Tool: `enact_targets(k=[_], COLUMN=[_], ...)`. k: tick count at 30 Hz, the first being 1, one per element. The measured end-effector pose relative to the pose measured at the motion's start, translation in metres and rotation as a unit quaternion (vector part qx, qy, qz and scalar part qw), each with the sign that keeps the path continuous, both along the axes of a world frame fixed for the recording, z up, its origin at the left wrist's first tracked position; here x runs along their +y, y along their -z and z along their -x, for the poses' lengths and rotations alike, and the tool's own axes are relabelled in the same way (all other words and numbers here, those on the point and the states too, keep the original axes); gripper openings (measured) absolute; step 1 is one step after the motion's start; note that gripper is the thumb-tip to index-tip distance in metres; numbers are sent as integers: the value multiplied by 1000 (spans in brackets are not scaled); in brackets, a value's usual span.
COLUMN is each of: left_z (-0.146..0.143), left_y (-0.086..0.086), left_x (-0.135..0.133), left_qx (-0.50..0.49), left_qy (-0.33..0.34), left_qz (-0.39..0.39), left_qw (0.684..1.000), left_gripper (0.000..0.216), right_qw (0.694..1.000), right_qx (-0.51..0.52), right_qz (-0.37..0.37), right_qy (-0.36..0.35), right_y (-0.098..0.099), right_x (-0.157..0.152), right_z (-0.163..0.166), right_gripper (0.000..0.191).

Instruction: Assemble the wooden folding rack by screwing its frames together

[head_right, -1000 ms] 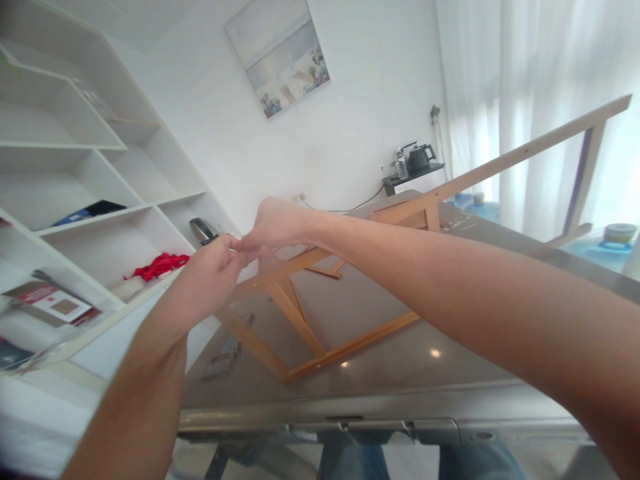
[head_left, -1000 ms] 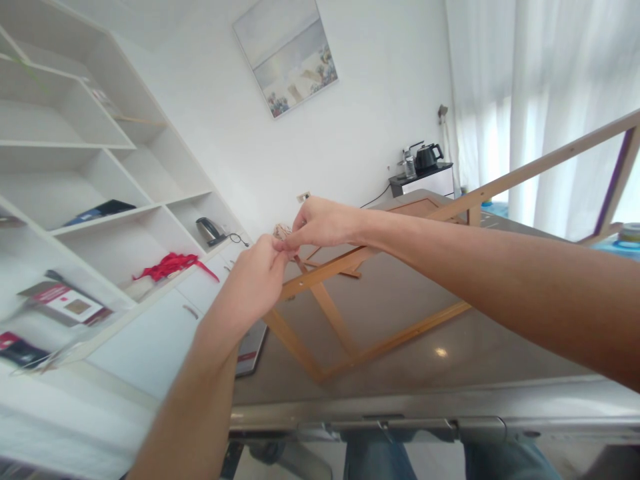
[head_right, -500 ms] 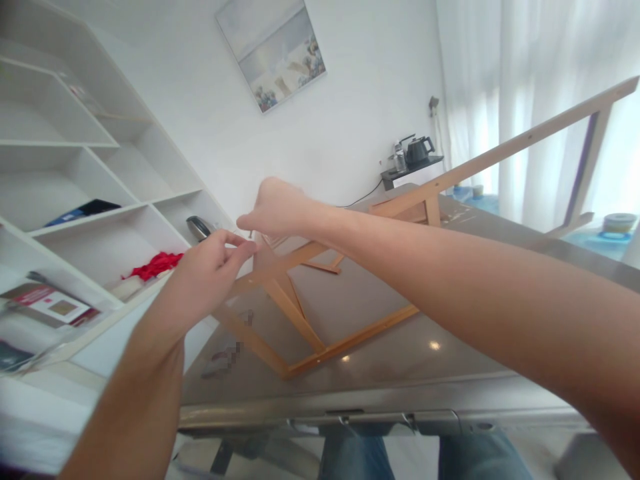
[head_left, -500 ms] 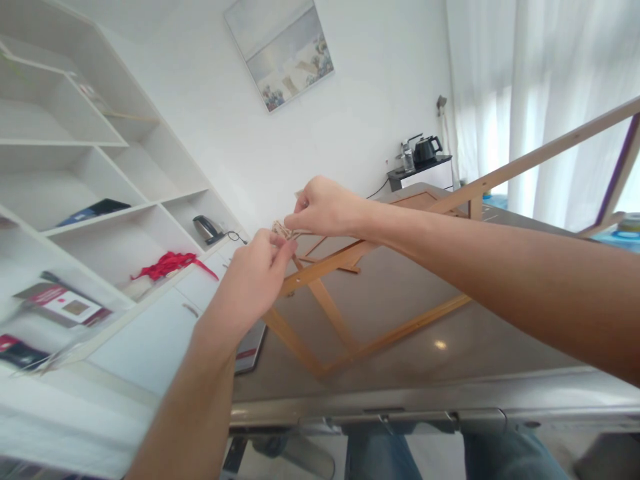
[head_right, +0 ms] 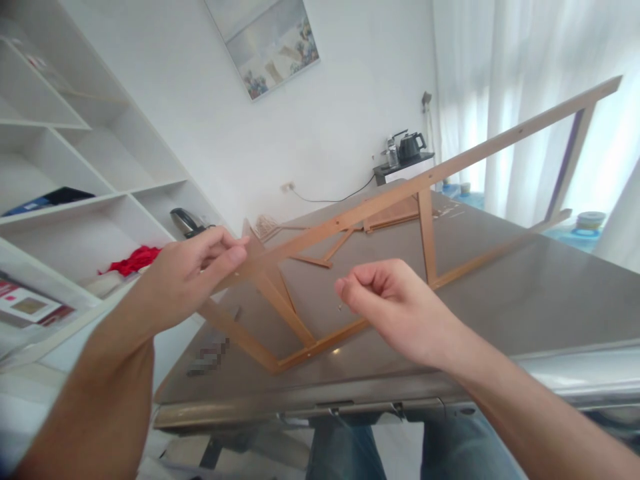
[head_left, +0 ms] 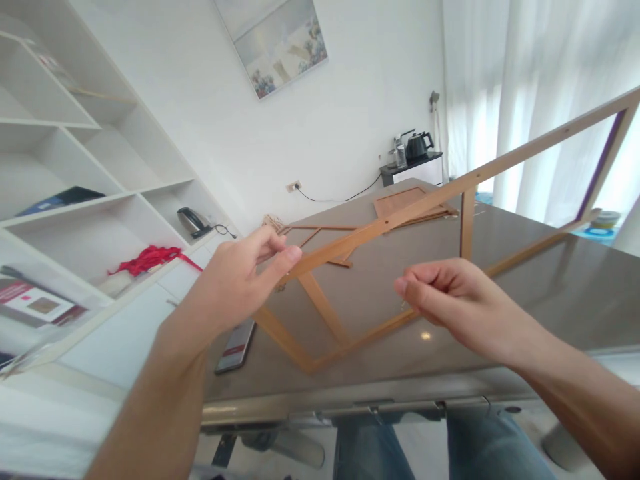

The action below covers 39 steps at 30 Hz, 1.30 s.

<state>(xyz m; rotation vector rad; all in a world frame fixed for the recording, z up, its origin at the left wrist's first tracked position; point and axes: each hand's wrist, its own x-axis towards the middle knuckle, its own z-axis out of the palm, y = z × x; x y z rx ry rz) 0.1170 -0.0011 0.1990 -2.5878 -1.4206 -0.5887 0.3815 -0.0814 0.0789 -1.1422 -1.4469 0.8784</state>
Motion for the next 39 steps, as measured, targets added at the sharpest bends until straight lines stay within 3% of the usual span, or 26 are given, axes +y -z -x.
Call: enact_targets(k=[5, 7, 11, 15, 19, 25, 33, 39], left_z=[14, 17, 16, 12, 11, 14, 15, 15], left_y=[9, 13, 16, 14, 9, 5, 11, 13], left_x=[3, 4, 4, 1, -1, -3, -2, -3], left_qx=[9, 7, -3, 6, 37, 46, 32, 46], left_qy=[50, 52, 51, 56, 88, 114, 137, 128], left_qz=[-1, -5, -10, -3, 7, 25, 37, 16], left_qw=[999, 999, 999, 998, 995, 992, 989, 991], left_gripper=[46, 47, 50, 52, 47, 47, 56, 57], right_qw=[964, 956, 967, 975, 989, 997, 991, 982], right_qx=[-255, -285, -246, -214, -149, -8, -66, -125], right_qz=[5, 14, 16, 19, 5, 65, -51, -65], right_qy=[77, 65, 66, 64, -3, -40, 101, 128], right_y=[51, 63, 77, 80, 77, 76, 73, 76], right_x=[4, 5, 4, 3, 5, 11, 20, 21], right_z=[-12, -12, 1, 25, 48, 63, 79, 91], right_gripper=[40, 37, 33, 33, 31, 41, 39, 38])
